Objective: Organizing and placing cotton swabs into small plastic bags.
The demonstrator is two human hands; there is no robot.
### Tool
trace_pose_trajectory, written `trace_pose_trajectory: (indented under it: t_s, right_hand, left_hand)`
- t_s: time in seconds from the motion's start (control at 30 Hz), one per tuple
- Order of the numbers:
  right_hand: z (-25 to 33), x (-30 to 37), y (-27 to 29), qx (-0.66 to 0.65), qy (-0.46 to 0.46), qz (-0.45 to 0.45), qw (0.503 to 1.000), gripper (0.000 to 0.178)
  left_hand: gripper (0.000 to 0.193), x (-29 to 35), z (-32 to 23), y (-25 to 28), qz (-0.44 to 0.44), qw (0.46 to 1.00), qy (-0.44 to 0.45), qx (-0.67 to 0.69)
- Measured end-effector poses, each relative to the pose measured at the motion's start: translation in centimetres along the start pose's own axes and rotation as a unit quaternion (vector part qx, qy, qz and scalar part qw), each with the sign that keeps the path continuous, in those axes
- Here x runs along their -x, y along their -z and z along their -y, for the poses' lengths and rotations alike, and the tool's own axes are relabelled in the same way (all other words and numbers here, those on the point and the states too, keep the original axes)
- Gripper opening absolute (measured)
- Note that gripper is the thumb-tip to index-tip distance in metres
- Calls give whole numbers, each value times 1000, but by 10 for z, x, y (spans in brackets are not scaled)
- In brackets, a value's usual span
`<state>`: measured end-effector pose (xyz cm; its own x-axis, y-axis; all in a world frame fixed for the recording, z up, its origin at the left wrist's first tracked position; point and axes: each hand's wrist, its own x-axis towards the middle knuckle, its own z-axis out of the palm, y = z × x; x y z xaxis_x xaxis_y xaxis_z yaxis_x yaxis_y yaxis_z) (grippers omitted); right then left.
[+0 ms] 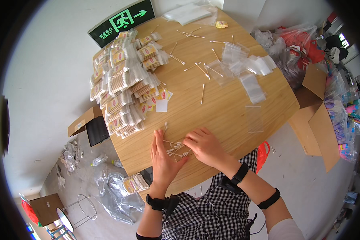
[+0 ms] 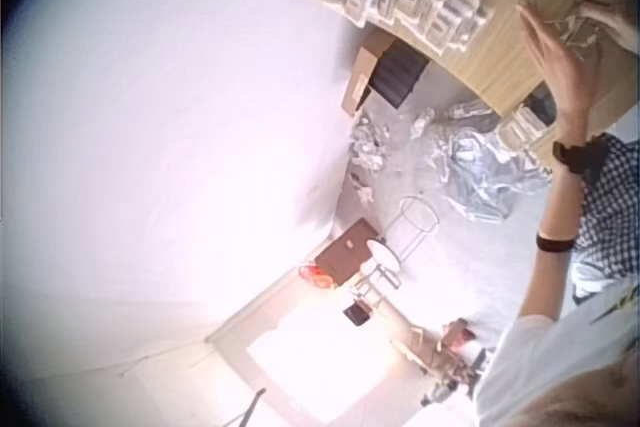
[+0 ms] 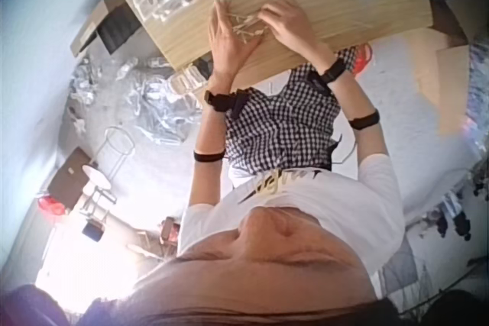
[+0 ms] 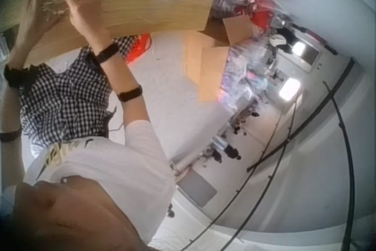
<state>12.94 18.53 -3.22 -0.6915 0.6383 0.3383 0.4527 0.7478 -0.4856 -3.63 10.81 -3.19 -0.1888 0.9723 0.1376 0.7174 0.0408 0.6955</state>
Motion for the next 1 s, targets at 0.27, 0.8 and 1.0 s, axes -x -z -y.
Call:
trace_pose_trajectory:
  t_s: [0.27,0.8,1.0]
  right_hand:
    - [2,1,-1,-41,-11,28,999,36]
    - [-2,0,10,-62,-8,51,997,32]
    - [-7,6,3,-54,-18,48,997,30]
  left_hand:
    - [93,-1,5,10,84,993,-79,14]
    - [92,32,4,42,59,996,-25,-66]
    - [78,41,-5,46,8,996,15,-91]
